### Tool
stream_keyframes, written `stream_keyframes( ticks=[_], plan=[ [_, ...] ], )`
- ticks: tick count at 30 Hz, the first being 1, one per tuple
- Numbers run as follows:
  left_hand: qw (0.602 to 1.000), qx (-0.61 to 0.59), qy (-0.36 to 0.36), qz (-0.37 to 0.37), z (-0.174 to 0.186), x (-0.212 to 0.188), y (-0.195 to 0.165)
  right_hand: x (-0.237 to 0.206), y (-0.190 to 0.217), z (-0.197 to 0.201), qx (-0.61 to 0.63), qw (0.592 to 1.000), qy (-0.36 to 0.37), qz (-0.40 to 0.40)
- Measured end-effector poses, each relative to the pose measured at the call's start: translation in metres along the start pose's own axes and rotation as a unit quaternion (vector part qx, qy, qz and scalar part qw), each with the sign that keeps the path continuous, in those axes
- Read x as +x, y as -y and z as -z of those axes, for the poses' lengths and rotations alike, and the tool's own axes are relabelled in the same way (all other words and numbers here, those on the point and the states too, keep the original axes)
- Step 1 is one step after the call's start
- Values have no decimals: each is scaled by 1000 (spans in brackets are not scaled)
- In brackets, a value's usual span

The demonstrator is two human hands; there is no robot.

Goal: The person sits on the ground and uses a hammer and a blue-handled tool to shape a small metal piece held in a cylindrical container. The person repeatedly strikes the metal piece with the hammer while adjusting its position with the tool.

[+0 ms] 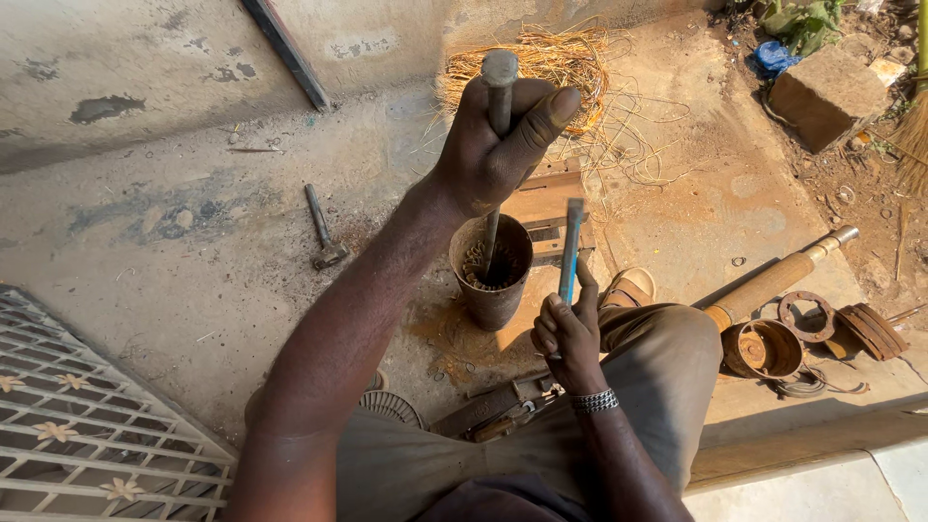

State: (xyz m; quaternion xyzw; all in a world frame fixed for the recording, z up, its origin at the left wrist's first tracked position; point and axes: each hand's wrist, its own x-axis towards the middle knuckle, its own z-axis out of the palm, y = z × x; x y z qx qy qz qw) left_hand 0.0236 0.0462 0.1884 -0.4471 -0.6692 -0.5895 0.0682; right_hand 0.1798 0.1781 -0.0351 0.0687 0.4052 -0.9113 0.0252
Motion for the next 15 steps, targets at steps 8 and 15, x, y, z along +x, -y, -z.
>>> stream_keyframes(
  ticks=[8,15],
  plan=[
    [997,25,-67,-7,4,1,15,3,-14,-4,-210,968,101,-91],
    [987,-83,-119,61,31,-32,30,8,-3,20,-33,999,8,-26]
  ],
)
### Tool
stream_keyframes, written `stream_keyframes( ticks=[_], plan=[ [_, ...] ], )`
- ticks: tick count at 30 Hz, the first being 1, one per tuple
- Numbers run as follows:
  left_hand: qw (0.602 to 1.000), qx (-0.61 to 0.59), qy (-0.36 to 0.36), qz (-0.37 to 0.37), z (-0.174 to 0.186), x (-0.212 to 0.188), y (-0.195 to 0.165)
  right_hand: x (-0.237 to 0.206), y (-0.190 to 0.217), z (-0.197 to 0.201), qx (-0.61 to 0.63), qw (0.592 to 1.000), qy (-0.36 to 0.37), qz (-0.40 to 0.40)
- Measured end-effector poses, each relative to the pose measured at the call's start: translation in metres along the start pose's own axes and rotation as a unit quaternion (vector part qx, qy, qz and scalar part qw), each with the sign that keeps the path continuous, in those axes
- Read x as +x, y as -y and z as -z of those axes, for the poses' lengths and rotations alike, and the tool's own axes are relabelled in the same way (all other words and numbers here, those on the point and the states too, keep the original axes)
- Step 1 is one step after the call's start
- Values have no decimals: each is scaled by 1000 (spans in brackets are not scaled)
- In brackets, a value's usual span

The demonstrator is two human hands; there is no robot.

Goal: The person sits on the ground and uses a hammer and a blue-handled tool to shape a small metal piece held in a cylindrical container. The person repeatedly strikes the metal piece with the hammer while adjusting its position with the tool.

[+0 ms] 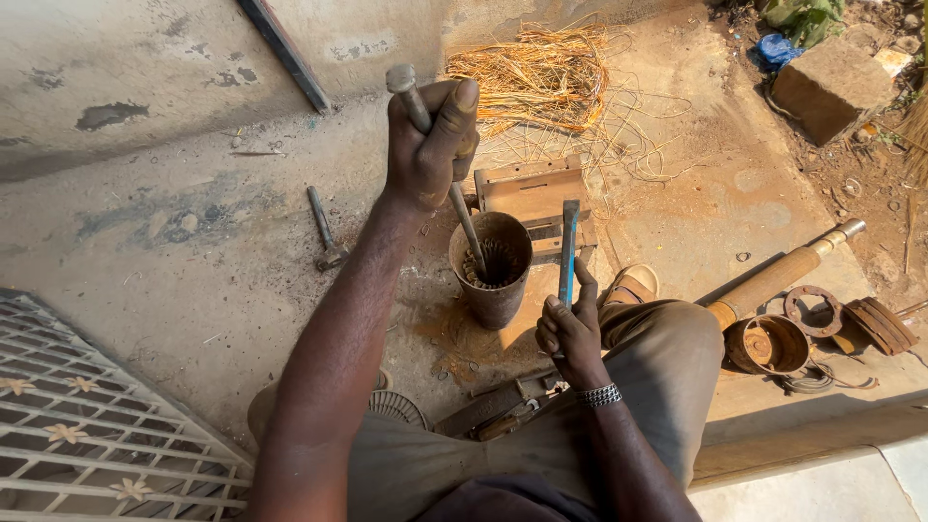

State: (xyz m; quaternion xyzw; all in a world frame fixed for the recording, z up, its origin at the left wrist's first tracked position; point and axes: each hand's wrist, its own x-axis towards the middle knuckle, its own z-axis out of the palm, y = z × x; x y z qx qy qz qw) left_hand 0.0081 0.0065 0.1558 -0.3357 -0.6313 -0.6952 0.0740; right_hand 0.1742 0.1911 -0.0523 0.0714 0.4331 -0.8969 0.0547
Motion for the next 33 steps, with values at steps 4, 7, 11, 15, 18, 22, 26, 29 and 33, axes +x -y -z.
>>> stream_keyframes(
  ticks=[4,7,11,15,18,22,26,29,33],
  plan=[
    [999,-15,29,25,-4,3,9,2,-7,-2,2,1000,-1,7],
    [999,0,50,-1,-5,16,13,5,-14,-5,22,999,-28,39],
    [1000,12,-4,-2,-10,16,17,4,-25,-13,-12,999,-24,19],
    [999,-1,24,31,-22,5,21,-2,-28,-15,-36,999,-3,-19],
    [999,-18,-14,32,-17,6,20,-3,-25,-12,-41,999,-9,-29],
    [997,-60,6,43,-5,7,19,-2,-23,-7,-80,995,-43,-32],
    [994,8,-106,-6,-13,0,28,-1,-24,-4,-70,993,-72,-56],
    [988,19,-145,-38,-22,-4,31,0,-26,-1,-72,994,-75,-40],
    [996,-50,-54,41,-5,-2,19,2,-29,4,-76,990,-105,-59]
  ],
)
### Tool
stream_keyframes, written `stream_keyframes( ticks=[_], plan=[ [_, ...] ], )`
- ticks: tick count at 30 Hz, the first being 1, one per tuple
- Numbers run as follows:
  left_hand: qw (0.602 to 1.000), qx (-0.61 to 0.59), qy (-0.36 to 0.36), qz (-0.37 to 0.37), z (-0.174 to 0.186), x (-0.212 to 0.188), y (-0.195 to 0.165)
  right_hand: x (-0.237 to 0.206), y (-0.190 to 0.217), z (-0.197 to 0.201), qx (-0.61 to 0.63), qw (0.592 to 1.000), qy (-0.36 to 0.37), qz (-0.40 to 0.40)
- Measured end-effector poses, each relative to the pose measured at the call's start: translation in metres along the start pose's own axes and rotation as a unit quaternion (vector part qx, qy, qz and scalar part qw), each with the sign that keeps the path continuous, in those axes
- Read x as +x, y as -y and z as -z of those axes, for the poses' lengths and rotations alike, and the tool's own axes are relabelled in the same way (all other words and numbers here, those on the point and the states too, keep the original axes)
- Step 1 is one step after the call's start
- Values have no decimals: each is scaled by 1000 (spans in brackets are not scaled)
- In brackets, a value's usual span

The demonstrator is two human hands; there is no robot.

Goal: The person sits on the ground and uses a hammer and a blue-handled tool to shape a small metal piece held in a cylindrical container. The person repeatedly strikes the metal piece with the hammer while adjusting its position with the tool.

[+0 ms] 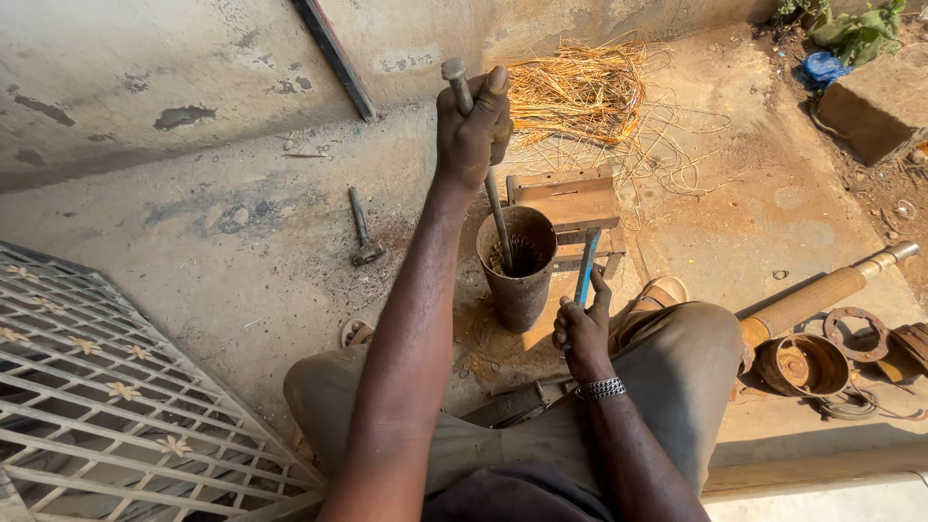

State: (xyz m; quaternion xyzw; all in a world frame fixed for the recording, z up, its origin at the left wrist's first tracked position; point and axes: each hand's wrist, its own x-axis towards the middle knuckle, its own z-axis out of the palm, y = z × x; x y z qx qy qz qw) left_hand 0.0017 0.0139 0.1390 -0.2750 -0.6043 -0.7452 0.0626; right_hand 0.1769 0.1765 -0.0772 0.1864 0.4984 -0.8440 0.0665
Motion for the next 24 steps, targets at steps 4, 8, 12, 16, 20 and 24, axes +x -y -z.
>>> stream_keyframes(
  ticks=[4,8,12,16,20,24],
  plan=[
    [972,-130,181,72,16,2,-10,5,-7,2,15,1000,-2,-16],
    [999,25,-14,-19,1,-8,11,11,-17,4,14,999,-25,-20],
    [999,31,-33,4,-3,-18,38,16,-23,3,28,999,-30,-34],
    [992,-41,74,91,9,-36,70,19,-23,2,21,998,-43,-37],
    [988,-19,24,149,18,-61,117,18,-19,3,3,999,-41,-36],
    [988,19,28,154,25,-91,155,16,-16,2,-3,998,-49,-42]
  ],
)
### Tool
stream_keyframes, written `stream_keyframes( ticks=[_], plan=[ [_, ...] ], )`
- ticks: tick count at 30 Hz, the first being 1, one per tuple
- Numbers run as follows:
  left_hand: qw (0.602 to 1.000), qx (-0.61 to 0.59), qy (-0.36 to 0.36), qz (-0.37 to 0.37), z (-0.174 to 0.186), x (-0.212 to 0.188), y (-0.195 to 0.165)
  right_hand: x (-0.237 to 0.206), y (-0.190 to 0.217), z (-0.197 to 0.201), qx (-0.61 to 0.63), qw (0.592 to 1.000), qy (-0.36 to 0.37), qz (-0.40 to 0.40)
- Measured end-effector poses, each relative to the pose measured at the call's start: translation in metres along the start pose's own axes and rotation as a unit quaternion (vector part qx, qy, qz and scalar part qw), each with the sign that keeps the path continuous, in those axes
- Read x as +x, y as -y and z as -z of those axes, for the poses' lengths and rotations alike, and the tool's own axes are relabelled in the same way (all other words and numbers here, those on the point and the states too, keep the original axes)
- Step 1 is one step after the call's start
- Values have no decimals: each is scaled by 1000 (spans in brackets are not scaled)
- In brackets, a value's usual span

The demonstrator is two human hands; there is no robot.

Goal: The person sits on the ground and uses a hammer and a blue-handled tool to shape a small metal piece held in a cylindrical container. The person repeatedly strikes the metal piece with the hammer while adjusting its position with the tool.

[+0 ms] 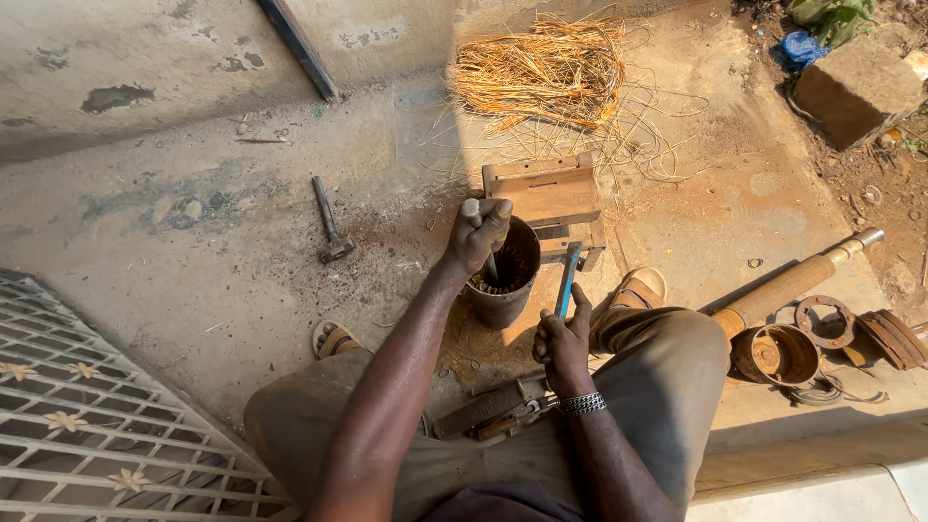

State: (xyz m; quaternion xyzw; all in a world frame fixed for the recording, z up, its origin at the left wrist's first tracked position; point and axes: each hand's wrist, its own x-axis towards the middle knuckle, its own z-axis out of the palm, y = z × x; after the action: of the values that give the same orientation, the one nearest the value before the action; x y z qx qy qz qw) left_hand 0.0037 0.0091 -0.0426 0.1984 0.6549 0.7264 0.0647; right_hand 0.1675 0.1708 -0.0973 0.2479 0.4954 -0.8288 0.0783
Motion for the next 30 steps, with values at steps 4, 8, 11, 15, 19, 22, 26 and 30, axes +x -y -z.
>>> stream_keyframes(
  ticks=[4,8,11,15,19,22,26,30],
  plan=[
    [1000,-3,5,-9,-3,-3,4,-1,2,-4,11,1000,10,-12],
    [997,-22,10,-68,-21,2,-42,0,3,-7,13,1000,8,-23],
    [995,-41,38,-80,-31,7,-99,1,3,-8,24,999,24,-24],
    [996,-37,43,-68,-37,6,-167,4,2,-9,33,999,32,-13],
    [997,-20,44,-64,-48,2,-196,6,2,-8,40,999,26,-25],
    [996,-5,41,-74,-53,0,-199,5,2,-5,35,999,19,-18],
    [993,15,51,-106,-56,8,-195,4,3,-1,27,999,20,-19],
    [993,10,4,-121,-60,19,-196,5,2,0,23,999,24,-19]
  ],
)
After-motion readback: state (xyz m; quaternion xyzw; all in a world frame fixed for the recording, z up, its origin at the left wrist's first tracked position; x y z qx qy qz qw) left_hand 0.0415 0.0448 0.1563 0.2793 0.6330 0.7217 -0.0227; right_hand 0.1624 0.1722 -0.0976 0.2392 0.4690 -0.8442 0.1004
